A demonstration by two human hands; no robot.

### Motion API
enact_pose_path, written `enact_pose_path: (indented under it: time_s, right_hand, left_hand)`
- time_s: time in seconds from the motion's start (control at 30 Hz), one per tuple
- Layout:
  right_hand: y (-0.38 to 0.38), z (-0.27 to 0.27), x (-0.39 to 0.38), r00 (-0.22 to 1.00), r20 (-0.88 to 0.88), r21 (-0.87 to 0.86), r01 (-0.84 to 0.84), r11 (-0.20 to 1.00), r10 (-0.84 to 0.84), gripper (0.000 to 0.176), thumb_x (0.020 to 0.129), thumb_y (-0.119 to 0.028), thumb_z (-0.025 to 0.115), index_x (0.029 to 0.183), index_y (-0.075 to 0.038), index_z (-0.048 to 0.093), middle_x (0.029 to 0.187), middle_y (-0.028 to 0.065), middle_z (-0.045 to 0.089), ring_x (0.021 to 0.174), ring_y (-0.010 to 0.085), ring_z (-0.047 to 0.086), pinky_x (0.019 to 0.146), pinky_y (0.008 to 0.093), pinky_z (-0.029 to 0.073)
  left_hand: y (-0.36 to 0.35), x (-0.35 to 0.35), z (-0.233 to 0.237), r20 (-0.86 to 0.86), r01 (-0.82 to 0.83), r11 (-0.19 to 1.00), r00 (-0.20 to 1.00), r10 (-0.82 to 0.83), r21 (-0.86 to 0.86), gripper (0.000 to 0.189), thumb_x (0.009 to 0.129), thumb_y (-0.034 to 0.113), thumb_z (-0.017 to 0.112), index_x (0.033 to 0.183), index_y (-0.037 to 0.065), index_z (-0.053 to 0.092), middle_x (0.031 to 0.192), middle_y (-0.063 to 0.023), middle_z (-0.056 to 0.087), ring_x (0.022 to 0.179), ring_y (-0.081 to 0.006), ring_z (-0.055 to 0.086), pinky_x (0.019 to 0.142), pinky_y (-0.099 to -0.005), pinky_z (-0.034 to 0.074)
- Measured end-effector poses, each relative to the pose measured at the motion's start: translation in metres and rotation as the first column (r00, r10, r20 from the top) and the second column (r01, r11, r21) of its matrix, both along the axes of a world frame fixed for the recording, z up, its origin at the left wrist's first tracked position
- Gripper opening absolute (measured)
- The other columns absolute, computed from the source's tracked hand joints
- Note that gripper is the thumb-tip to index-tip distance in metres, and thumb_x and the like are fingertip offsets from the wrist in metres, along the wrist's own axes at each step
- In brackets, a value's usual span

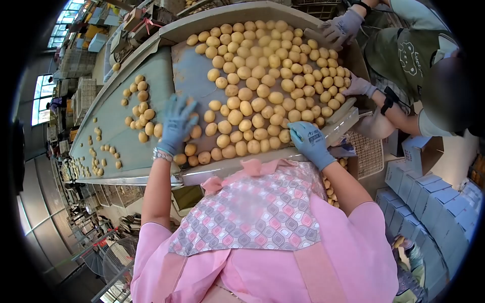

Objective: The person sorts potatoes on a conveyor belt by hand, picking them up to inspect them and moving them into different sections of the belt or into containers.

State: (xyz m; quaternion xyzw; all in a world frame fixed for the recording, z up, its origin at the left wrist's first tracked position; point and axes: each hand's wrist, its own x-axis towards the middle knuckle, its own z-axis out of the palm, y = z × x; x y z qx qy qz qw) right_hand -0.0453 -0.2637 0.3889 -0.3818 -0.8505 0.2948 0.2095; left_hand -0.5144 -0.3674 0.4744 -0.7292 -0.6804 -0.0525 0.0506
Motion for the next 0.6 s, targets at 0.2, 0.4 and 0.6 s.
enact_pose_path:
  time_s: [0.2, 0.4, 0.6]
  right_hand:
    - [-0.002, 0.005, -0.003, 1.0, 0.001, 0.012, 0.026, 1.0, -0.026, 0.022, 0.098, -0.02, 0.071, 0.118, -0.014, 0.075, 0.112, 0.0089, 0.076, 0.1, 0.0328, 0.071, 0.087, 0.045, 0.057]
    - [0.01, 0.008, -0.021, 0.998, -0.064, -0.038, 0.012, 0.999, -0.015, 0.023, 0.1, -0.019, 0.07, 0.122, -0.015, 0.077, 0.114, 0.0099, 0.077, 0.104, 0.0319, 0.072, 0.092, 0.0443, 0.057]
    - [0.054, 0.073, -0.181, 0.929, -0.249, 0.419, -0.151, 0.895, 0.273, 0.025, 0.09, -0.018, 0.073, 0.115, -0.016, 0.078, 0.124, 0.0059, 0.072, 0.116, 0.0304, 0.068, 0.098, 0.0426, 0.055]
  left_hand:
    - [0.062, 0.054, 0.023, 0.011, -0.041, 0.973, 0.999, 0.045, -0.229, 0.022, 0.087, 0.018, 0.072, 0.109, 0.017, 0.073, 0.121, -0.0043, 0.07, 0.107, -0.0315, 0.068, 0.088, -0.051, 0.056]
    - [0.049, 0.131, -0.006, -0.221, -0.103, 0.936, 0.975, 0.028, -0.336, 0.014, 0.091, 0.016, 0.071, 0.105, 0.019, 0.07, 0.116, -0.0062, 0.069, 0.088, -0.0262, 0.071, 0.072, -0.0421, 0.058]
    - [0.045, 0.131, -0.058, -0.039, -0.313, 0.925, 0.949, 0.313, -0.215, 0.008, 0.101, 0.019, 0.068, 0.107, 0.016, 0.072, 0.098, -0.0072, 0.075, 0.085, -0.0297, 0.075, 0.073, -0.0402, 0.06]
